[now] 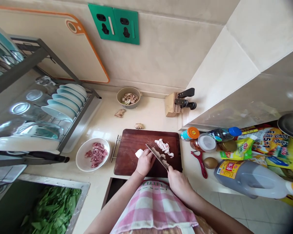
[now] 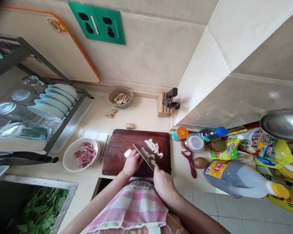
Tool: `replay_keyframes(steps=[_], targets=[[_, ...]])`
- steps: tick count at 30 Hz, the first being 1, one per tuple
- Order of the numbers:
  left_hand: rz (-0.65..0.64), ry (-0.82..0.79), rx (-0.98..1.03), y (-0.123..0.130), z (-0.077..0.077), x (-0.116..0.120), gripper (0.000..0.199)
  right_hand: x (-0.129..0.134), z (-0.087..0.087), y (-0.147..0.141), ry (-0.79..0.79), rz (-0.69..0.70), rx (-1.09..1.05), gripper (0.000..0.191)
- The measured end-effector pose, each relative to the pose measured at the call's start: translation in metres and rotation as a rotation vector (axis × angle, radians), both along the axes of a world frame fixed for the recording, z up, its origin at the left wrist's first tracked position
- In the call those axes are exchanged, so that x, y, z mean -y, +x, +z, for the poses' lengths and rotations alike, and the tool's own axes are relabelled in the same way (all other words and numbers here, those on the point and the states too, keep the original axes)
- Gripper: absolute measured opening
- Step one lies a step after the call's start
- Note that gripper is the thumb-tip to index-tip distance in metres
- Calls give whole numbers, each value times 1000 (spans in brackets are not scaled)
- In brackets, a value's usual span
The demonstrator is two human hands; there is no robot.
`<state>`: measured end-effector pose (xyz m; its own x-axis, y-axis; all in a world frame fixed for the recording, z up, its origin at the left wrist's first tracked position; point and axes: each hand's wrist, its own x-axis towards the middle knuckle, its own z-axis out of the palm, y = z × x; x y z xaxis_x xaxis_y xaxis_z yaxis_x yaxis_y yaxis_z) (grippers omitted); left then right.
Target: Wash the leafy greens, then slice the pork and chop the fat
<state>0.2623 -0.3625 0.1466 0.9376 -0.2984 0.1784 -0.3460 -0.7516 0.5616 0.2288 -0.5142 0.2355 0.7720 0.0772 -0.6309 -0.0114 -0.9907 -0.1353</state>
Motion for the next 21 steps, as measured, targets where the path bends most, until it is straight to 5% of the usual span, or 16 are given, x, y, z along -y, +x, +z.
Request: replay_keyframes(steps=[7,14,21], targets=[[-27,-45,-9,-3,-1,-2,15,-33,-13,45,65,-4,83,30],[3,-35,26,-3,1,-5,18,21,10,-7,63,13,98,29],[-14,-54,12,-2,2,-4,18,-8,8,10,60,-9,55,30]])
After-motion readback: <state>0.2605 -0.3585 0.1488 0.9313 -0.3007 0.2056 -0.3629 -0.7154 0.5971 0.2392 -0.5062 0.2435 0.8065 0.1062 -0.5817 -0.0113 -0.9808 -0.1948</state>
